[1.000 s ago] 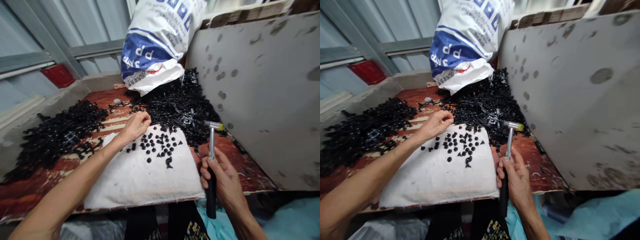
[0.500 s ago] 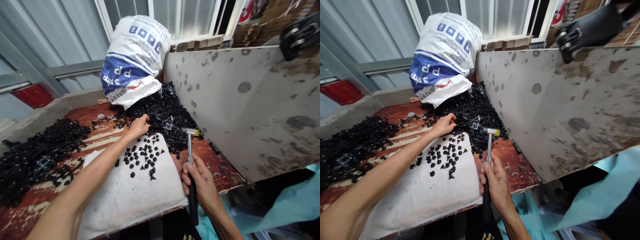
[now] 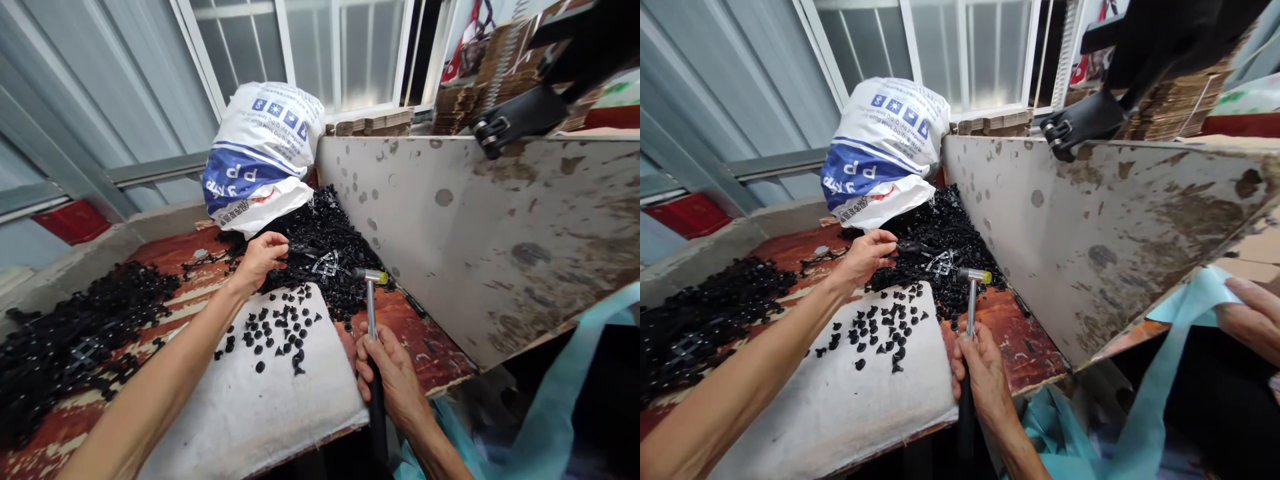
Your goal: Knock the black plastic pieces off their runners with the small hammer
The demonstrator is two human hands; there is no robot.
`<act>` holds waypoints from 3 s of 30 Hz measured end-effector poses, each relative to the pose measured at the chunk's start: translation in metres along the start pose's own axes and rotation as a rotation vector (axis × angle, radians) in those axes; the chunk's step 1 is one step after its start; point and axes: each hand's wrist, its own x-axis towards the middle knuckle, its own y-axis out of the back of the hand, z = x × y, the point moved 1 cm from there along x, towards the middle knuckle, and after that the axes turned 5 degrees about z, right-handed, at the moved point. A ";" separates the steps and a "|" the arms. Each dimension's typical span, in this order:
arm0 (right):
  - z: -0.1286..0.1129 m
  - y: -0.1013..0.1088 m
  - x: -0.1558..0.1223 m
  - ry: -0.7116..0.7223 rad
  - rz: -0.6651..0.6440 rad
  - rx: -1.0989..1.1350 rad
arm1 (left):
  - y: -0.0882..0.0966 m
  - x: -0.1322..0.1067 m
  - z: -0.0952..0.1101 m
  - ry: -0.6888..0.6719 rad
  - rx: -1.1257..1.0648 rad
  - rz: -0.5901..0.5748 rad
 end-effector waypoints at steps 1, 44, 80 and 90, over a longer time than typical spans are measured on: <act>0.000 0.001 0.000 0.008 -0.014 -0.001 | -0.002 -0.009 -0.001 -0.078 0.007 -0.018; 0.046 -0.012 -0.100 0.136 -0.098 -0.271 | 0.035 -0.222 -0.027 0.440 0.038 -0.350; 0.060 -0.013 -0.090 0.012 -0.059 -0.230 | 0.077 -0.183 -0.048 0.695 0.007 -0.020; 0.062 -0.012 -0.090 0.003 -0.083 -0.218 | 0.079 -0.184 -0.049 0.738 0.038 -0.013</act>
